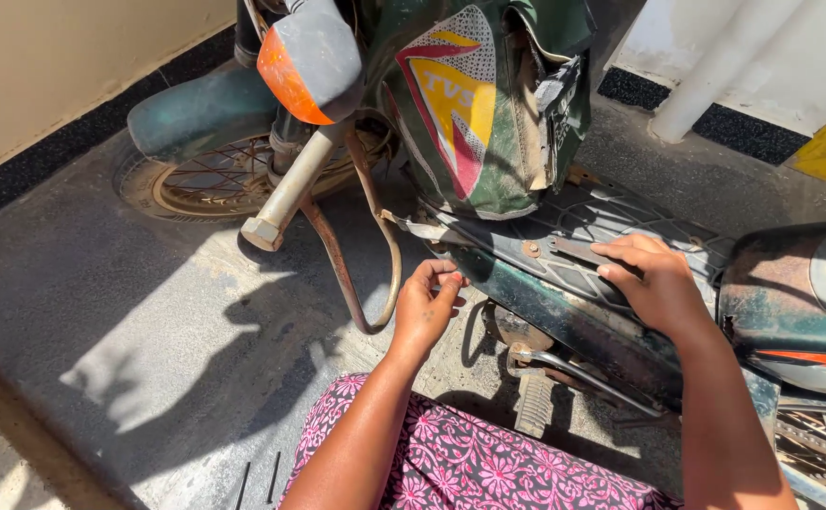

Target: The person uses a wrench to loosen and remove bolts from the motorcycle's side cover. After removing the cover, they place it on the ground and then adjust the rear suspension spring by hand.

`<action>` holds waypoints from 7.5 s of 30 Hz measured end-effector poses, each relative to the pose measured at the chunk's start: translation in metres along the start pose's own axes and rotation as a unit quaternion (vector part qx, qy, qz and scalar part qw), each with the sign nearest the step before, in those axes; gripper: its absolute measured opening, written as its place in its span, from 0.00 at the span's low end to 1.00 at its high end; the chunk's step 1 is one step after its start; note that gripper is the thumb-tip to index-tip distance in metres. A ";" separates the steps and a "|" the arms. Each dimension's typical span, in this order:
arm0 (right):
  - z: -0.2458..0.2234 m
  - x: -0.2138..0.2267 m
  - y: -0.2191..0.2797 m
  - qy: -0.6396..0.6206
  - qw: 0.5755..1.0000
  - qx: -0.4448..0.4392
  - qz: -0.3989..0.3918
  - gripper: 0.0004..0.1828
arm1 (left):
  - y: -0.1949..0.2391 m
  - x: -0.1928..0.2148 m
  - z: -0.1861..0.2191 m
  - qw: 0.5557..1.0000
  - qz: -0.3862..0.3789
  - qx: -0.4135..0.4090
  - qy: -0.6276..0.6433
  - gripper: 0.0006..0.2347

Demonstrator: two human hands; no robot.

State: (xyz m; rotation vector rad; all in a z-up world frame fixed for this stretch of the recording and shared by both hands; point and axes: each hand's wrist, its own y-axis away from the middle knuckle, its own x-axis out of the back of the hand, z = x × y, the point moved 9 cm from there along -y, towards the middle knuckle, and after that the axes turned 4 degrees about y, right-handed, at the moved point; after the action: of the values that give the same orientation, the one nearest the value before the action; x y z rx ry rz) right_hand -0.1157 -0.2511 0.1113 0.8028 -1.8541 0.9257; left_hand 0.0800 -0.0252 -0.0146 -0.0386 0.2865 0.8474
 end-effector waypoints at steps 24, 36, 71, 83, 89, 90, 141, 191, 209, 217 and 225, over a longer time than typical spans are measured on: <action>0.027 -0.047 -0.041 -0.075 0.988 0.064 -0.117 0.20 | 0.008 -0.005 0.012 0.996 -0.038 -0.011 -0.084 0.12; -0.125 -0.041 0.040 0.189 0.975 -0.104 0.055 0.16 | 0.009 -0.016 0.010 0.998 -0.030 -0.027 -0.046 0.11; 0.030 -0.044 -0.050 -0.014 0.986 0.141 -0.086 0.19 | 0.006 0.006 0.009 0.999 -0.033 -0.017 -0.031 0.11; 0.030 -0.047 -0.060 0.017 0.986 0.153 -0.068 0.16 | 0.010 0.008 0.010 0.999 -0.034 -0.014 -0.018 0.11; -0.029 -0.023 -0.011 0.037 0.996 0.073 -0.023 0.18 | 0.011 0.002 0.016 0.999 -0.036 -0.015 -0.036 0.11; -0.038 -0.018 0.000 0.069 0.997 0.045 0.008 0.17 | 0.012 0.001 0.018 0.998 -0.036 -0.016 -0.043 0.11; 0.024 -0.051 -0.084 -0.045 0.978 0.134 -0.155 0.16 | 0.010 0.015 0.017 0.998 -0.024 -0.019 -0.046 0.11; -0.082 -0.010 0.089 0.200 0.974 0.037 0.104 0.22 | 0.017 0.008 0.012 0.998 -0.017 -0.030 -0.055 0.10; -0.240 -0.077 0.004 0.254 0.926 0.246 0.129 0.20 | 0.006 0.035 0.001 0.997 0.056 -0.028 0.046 0.13; -0.241 -0.114 -0.065 0.315 0.897 0.250 0.182 0.19 | -0.004 0.049 -0.008 0.988 0.093 0.019 0.121 0.18; -0.251 -0.114 -0.041 0.406 0.867 0.241 0.157 0.12 | -0.011 0.040 -0.016 0.981 0.064 0.057 0.175 0.18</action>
State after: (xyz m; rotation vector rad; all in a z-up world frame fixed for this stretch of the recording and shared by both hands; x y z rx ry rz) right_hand 0.0689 -0.0428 0.1020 0.2816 -1.0158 1.6681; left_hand 0.1091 -0.0056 -0.0413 -0.0638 0.6732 0.9491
